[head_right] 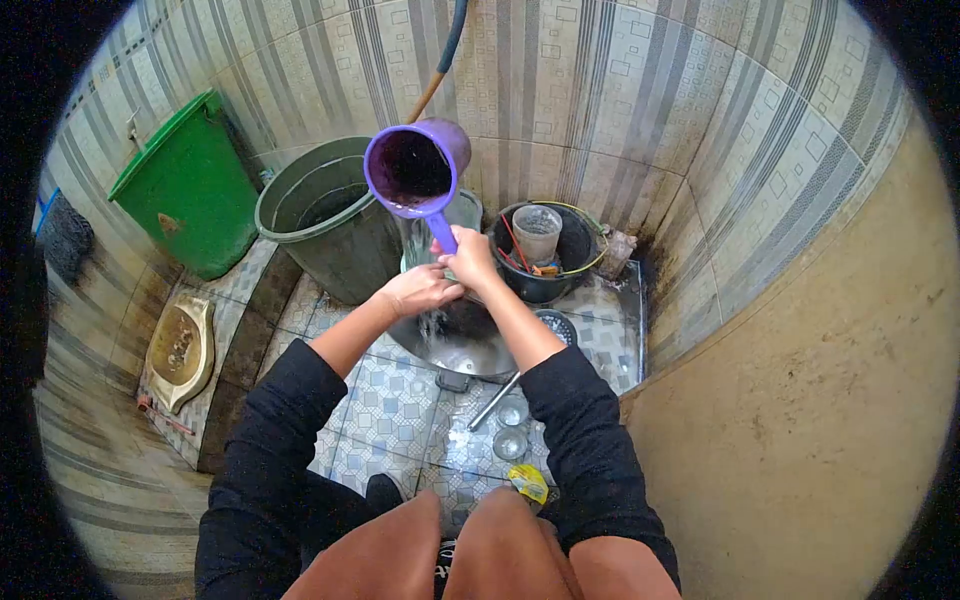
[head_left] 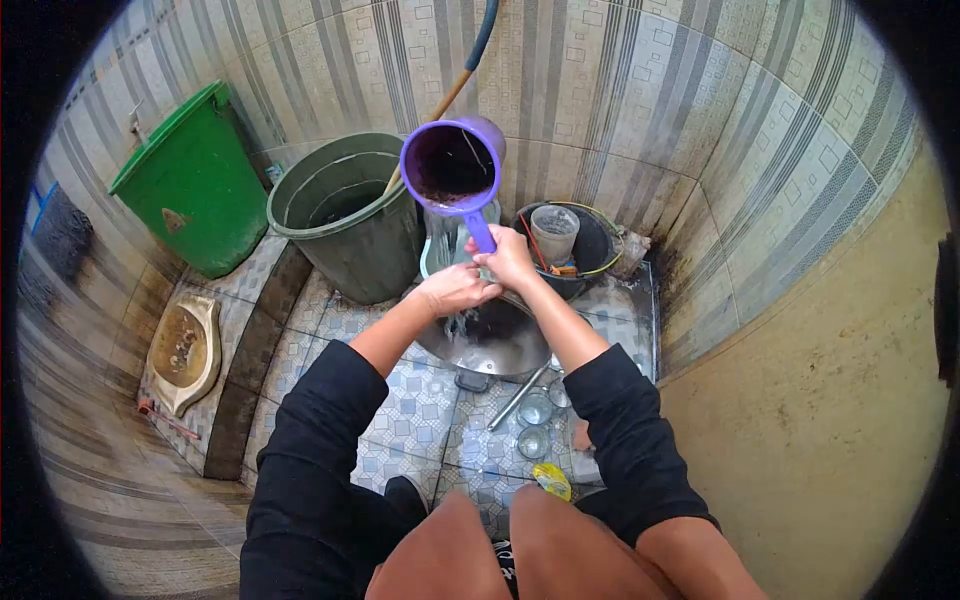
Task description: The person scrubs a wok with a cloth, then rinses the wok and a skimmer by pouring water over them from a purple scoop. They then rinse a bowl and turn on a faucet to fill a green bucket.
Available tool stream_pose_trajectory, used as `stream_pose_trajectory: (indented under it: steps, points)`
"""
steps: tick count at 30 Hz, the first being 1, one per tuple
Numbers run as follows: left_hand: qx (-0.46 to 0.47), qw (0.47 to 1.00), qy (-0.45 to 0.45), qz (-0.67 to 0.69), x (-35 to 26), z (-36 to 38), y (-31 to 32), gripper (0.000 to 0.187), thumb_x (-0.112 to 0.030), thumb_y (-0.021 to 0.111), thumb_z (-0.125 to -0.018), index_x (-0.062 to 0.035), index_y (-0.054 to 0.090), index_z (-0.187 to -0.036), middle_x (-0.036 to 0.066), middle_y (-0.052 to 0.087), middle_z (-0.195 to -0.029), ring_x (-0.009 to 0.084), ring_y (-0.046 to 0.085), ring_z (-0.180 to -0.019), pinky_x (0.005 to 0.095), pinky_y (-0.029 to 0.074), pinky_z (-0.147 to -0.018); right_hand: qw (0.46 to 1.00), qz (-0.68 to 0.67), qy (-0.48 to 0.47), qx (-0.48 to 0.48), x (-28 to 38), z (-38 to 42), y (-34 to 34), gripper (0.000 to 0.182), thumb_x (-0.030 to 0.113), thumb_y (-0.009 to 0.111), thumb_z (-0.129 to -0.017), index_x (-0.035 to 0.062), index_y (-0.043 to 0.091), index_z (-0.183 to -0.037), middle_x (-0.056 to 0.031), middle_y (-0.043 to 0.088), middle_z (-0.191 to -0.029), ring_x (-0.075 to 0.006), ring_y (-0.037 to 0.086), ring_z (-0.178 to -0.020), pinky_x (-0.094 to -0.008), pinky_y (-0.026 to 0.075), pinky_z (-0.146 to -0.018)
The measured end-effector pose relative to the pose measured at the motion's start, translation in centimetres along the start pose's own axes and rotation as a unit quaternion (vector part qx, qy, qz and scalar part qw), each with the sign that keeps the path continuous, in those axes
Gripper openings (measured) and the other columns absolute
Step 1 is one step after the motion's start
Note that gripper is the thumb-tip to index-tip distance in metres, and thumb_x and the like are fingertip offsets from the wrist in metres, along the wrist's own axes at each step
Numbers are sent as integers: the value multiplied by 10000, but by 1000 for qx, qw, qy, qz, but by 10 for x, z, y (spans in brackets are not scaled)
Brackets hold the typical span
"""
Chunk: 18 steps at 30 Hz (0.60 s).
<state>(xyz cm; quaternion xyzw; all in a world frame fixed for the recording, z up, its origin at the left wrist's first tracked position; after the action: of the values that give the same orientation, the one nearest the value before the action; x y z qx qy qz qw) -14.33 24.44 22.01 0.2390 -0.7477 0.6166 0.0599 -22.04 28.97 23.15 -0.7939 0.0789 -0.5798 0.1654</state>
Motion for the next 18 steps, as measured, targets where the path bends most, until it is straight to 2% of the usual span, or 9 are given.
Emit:
stream_pose_trajectory:
  steps: [2, 3, 4, 6, 10, 12, 14, 16, 18]
  points:
    - [108, 989, -83, 50, 18, -4, 15, 200, -101, 477, -669, -99, 457, -868, 71, 532, -601, 238, 566, -621, 346, 457, -551, 999, 47, -20, 4, 2, 2, -17, 233, -75, 602, -597, 3, 558, -812, -73, 621, -767, -137, 592, -738, -264, 463, -676]
    - [126, 984, -103, 74, 24, -4, 15, 229, -89, 518, -637, -87, 455, -858, 97, 527, -577, 273, 561, -598, 378, 449, -529, 998, 67, -18, 3, 4, 4, -25, 231, -73, 604, -598, 6, 558, -809, -74, 620, -762, -134, 594, -729, -263, 462, -672]
    - [124, 984, -103, 75, 26, -7, 12, 229, -89, 518, -637, -87, 455, -858, 97, 527, -577, 273, 561, -598, 378, 449, -529, 998, 55, -26, 5, 3, 7, -31, 227, -59, 615, -593, 16, 561, -800, -65, 620, -753, -132, 594, -715, -261, 461, -663]
    - [144, 969, -173, 98, 39, -8, 10, 234, -89, 548, -615, -82, 470, -836, 116, 540, -599, 291, 560, -603, 398, 446, -538, 995, 89, -38, -18, 14, 16, -43, 238, -43, 625, -556, 40, 581, -775, -81, 613, -720, -188, 599, -683, -287, 458, -638]
    - [140, 941, -270, 148, 59, -12, 8, 127, -106, 544, -639, -69, 558, -760, 168, 567, -669, 314, 567, -673, 407, 453, -589, 991, 133, -23, -25, 24, 31, -50, 238, -22, 634, -558, 51, 581, -778, -87, 607, -707, -224, 593, -673, -306, 454, -635]
    - [168, 929, -296, 144, 63, -15, 15, 145, -97, 523, -642, -55, 578, -769, 182, 573, -716, 318, 568, -715, 401, 455, -626, 985, 167, -36, -34, 36, 40, -51, 228, 0, 640, -563, 59, 581, -775, -91, 601, -690, -250, 584, -666, -327, 450, -633]
    - [175, 903, -368, 138, 73, -9, 23, 168, -74, 532, -596, -22, 594, -743, 184, 586, -755, 305, 575, -753, 386, 461, -654, 984, 173, -29, -33, 42, 46, -51, 212, 6, 638, -566, 53, 577, -763, -85, 601, -680, -254, 582, -665, -336, 450, -633]
    - [124, 884, -424, 153, 77, -4, 25, 202, -92, 534, -585, 0, 595, -755, 194, 582, -812, 305, 571, -794, 386, 462, -687, 974, 224, -12, -21, 42, 51, -47, 218, 29, 649, -580, 51, 573, -784, -74, 613, -716, -227, 592, -697, -323, 447, -639]
    - [174, 879, -414, 160, 82, -2, 47, 236, -93, 536, -582, 3, 594, -789, 195, 577, -847, 301, 568, -811, 383, 458, -704, 974, 222, -26, -30, 47, 56, -46, 201, 25, 645, -565, 50, 582, -755, -78, 609, -709, -227, 593, -687, -322, 451, -633]
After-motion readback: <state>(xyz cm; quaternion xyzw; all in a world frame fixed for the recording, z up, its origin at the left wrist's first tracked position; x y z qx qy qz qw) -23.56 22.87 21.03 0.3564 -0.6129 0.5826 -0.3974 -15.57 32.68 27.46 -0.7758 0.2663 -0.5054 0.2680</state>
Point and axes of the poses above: each hand's wrist, its own z-axis away from the middle knuckle, its own y-axis out of the palm, x = y × z, the point moved 8 cm from there along -z, towards the middle knuckle
